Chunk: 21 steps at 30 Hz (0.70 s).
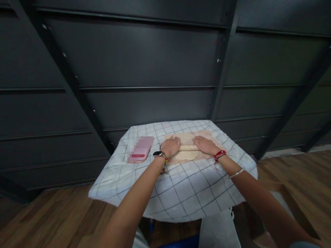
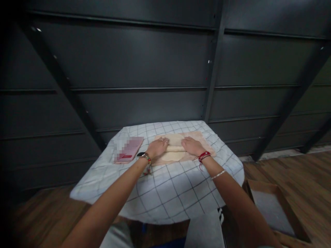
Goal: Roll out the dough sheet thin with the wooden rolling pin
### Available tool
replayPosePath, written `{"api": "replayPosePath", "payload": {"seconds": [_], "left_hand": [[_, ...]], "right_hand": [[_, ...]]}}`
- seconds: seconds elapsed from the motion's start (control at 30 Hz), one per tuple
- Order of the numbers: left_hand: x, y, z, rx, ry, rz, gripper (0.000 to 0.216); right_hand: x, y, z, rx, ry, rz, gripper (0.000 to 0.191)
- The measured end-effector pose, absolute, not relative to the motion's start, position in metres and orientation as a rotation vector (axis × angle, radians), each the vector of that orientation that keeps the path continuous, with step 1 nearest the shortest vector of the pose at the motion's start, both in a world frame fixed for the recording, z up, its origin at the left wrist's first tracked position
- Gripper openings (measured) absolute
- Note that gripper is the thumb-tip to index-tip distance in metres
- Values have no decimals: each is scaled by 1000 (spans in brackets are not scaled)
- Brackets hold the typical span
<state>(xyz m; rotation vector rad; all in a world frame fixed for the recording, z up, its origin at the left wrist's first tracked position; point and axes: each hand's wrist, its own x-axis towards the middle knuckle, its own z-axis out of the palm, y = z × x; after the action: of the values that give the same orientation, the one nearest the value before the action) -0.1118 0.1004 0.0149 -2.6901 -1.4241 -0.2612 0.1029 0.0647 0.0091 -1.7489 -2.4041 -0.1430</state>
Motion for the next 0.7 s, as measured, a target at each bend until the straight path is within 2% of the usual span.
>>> {"api": "replayPosePath", "payload": {"seconds": [0.37,0.57,0.7], "left_hand": [[-132,24,16,-2680,-1235,-290,42],[-116,63,18,-2628,-1309,-261,43],[-104,102,24,-2630,-1410,-220,47]], "right_hand": [[92,-22,-15,-1698,-2284,-289,52],[94,17,-1,-1849,-2260,-202,52],[98,56,11,-1965,-2214,-25,55]]}}
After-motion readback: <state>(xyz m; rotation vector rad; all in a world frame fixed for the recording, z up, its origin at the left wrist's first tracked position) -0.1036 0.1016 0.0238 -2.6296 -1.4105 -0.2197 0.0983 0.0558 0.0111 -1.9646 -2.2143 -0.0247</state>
